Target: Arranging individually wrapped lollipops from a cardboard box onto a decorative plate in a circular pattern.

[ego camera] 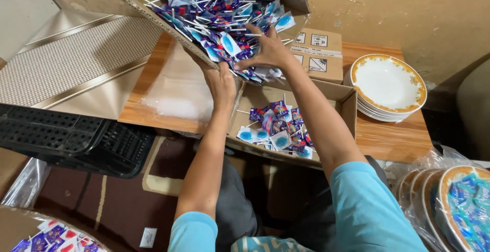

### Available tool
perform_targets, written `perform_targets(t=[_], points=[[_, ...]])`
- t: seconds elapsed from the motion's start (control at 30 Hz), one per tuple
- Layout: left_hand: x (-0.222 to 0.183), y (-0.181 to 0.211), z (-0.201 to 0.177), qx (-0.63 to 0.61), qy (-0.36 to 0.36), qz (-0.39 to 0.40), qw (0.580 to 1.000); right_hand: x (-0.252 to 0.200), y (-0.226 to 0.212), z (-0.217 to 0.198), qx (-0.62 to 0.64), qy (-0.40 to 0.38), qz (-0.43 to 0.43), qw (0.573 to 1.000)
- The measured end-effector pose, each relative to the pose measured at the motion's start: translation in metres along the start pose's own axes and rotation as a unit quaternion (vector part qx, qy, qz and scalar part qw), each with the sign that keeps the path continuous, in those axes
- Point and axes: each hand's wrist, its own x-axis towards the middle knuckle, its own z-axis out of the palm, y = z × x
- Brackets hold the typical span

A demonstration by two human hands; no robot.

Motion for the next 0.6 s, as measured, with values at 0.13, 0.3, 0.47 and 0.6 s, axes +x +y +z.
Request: perform_targets(t=[0.13,0.3,0.47,0.6], points=[[0.003,0.002,-0.001,0.013,0.013,0.012,1.0,0.006,0.028,0.015,-0.059,0.023,-0.018,0.998],[0.002,0.001,-0.005,0.016,0.024,0.001,1.0,0.007,0.081,0.035,-0.092,0.172,-0.118,0.974],[0.008,-0.004,-0.008,0.008,0.011,0.001,1.0,-0.046,0.082,0.005,-0.067,0.115,-0.149,0.98],[0.009,-0.008,-0.01,0.01,0.002,-0.017,1.0,-0.075,0.091,0.003,-0.079,0.018,-0.118,0.99]])
